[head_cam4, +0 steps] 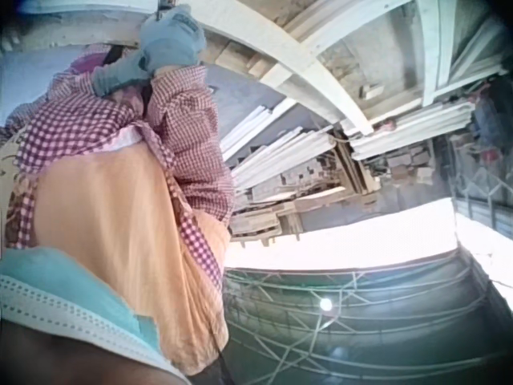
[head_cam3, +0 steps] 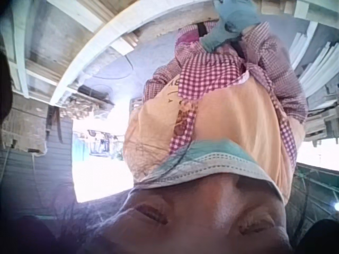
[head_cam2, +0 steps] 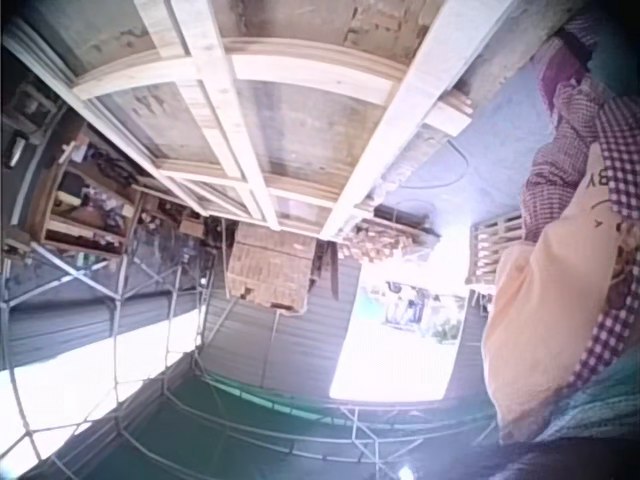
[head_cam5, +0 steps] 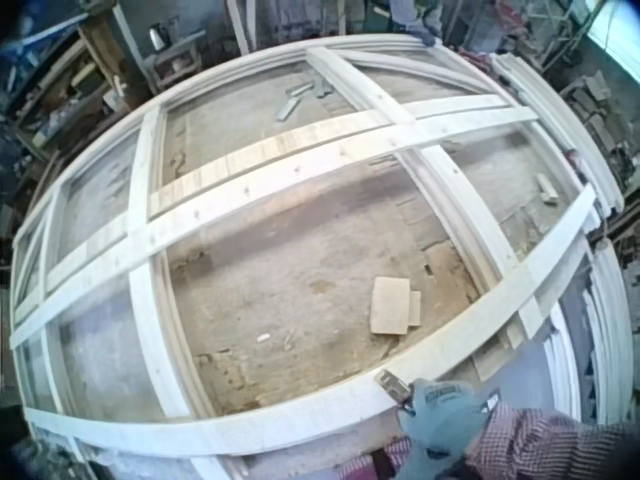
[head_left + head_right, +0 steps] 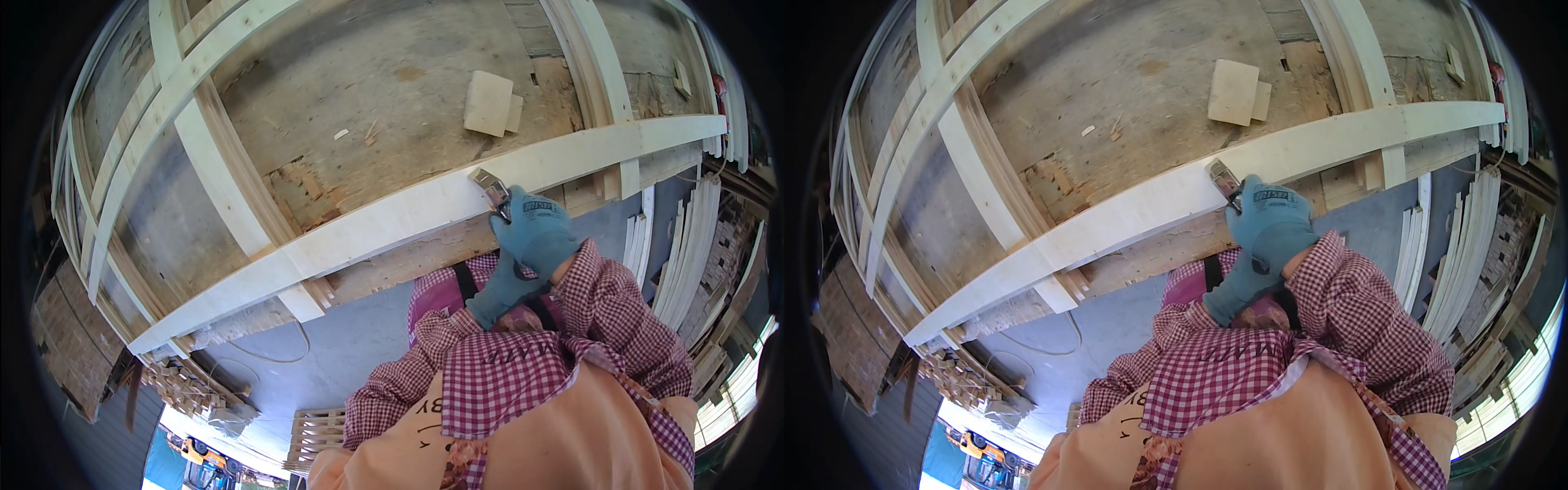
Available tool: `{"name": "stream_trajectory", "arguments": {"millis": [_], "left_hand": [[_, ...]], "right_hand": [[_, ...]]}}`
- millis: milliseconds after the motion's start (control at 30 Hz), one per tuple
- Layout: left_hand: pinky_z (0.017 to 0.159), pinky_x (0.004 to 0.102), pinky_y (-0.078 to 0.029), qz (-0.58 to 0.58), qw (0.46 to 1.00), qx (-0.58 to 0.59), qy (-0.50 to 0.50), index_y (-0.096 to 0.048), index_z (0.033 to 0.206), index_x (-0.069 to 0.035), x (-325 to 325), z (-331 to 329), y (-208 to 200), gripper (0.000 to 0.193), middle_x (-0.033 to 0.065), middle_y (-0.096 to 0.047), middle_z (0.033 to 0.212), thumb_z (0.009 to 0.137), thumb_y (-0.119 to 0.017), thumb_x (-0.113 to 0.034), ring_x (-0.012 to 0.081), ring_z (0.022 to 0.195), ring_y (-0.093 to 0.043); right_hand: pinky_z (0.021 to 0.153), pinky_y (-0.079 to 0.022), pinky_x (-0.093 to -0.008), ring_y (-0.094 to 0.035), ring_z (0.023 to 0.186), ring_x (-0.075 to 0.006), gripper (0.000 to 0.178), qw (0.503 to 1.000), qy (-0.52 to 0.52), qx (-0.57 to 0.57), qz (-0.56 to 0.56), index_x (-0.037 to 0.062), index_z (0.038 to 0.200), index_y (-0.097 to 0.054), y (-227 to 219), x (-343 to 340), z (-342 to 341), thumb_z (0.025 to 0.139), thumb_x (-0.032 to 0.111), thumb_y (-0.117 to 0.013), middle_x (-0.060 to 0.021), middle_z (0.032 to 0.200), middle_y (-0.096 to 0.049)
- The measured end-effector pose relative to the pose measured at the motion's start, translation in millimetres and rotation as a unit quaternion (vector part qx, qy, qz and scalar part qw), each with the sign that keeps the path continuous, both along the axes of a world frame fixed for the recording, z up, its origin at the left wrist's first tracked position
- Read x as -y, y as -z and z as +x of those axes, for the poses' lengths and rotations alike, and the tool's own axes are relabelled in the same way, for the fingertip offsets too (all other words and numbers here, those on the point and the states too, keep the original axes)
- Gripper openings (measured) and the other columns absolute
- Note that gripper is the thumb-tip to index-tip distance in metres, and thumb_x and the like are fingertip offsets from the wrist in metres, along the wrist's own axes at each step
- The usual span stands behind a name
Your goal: The person assembles a wooden frame by placing planks onto a workbench and securing them with a nail gun. They repeatedly position planks, drive nails, and adjust the frame components. A coworker is visible in the background but not interacting with the task.
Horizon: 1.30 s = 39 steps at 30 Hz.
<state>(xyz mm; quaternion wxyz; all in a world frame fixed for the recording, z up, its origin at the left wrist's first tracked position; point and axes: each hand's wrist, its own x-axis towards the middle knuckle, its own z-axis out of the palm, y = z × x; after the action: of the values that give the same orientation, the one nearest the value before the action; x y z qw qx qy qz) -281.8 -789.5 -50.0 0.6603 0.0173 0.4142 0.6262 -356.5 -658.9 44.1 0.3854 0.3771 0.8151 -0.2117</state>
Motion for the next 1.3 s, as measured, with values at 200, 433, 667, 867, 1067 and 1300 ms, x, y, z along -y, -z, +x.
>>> {"name": "stream_trajectory", "arguments": {"millis": [200,433,667,867,1067,1300], "left_hand": [[0.099,0.0334,-0.041,-0.031,0.998,-0.05,0.03,-0.028,0.135,-0.001,-2.5,-9.4,-3.9,0.083,0.0141,-0.045,0.131,0.072,-0.078,-0.021,0.0243,0.119,-0.047],[0.1,0.0328,-0.041,-0.046,0.973,-0.226,0.016,-0.037,0.134,-0.003,-12.9,2.6,6.6,0.056,0.0136,-0.047,0.13,0.087,-0.062,-0.021,0.025,0.119,-0.047],[0.097,0.0384,-0.042,-0.111,0.954,-0.263,0.086,-0.049,0.124,-0.002,-18.0,-10.5,8.0,0.046,0.0177,-0.053,0.124,0.085,-0.059,-0.024,0.0336,0.114,-0.051],[0.097,0.0371,-0.043,-0.065,0.907,-0.401,0.11,-0.046,0.126,-0.003,-16.2,-19.4,-2.2,0.048,0.0169,-0.05,0.127,0.085,-0.059,-0.026,0.0317,0.116,-0.049],[0.099,0.0351,-0.041,-0.127,0.939,-0.288,0.142,-0.033,0.134,-0.002,-33.9,-35.3,-22.8,0.061,0.0159,-0.045,0.13,0.086,-0.061,-0.026,0.0276,0.119,-0.046],[0.097,0.0349,-0.042,-0.167,0.944,-0.227,0.171,-0.037,0.133,-0.003,-28.4,-41.8,-23.8,0.061,0.0171,-0.05,0.127,0.084,-0.062,-0.03,0.0288,0.115,-0.051]], "right_hand": [[0.08,-0.049,-0.0428,-0.065,0.087,-0.0356,0.044,0.999,0.045,-0.03,-0.006,0.0029,0.111,-0.047,19.0,8.3,8.2,0.081,0.034,-0.059,-0.0193,0.091,-0.066],[0.08,-0.047,-0.0439,-0.062,0.09,-0.0375,0.051,0.999,0.043,-0.006,-0.022,0.0016,0.114,-0.046,24.4,5.7,7.4,0.082,0.038,-0.059,-0.0218,0.095,-0.064],[0.082,-0.048,-0.0425,-0.064,0.091,-0.036,0.048,0.999,0.039,0.001,-0.013,0.0044,0.112,-0.05,31.9,4.1,8.4,0.081,0.041,-0.058,-0.0207,0.096,-0.066],[0.085,-0.048,-0.0403,-0.063,0.095,-0.0349,0.047,0.998,0.047,-0.029,0.004,0.005,0.108,-0.054,32.4,4.9,11.1,0.081,0.043,-0.058,-0.0204,0.099,-0.066],[0.086,-0.047,-0.0386,-0.063,0.096,-0.033,0.048,0.998,0.055,-0.01,-0.023,0.0036,0.108,-0.056,19.7,-3.0,3.9,0.082,0.043,-0.058,-0.0187,0.1,-0.066],[0.086,-0.047,-0.0384,-0.063,0.095,-0.0324,0.05,0.996,0.083,-0.008,-0.012,0.0035,0.11,-0.055,31.6,5.0,6.1,0.081,0.044,-0.059,-0.0182,0.099,-0.066]]}}
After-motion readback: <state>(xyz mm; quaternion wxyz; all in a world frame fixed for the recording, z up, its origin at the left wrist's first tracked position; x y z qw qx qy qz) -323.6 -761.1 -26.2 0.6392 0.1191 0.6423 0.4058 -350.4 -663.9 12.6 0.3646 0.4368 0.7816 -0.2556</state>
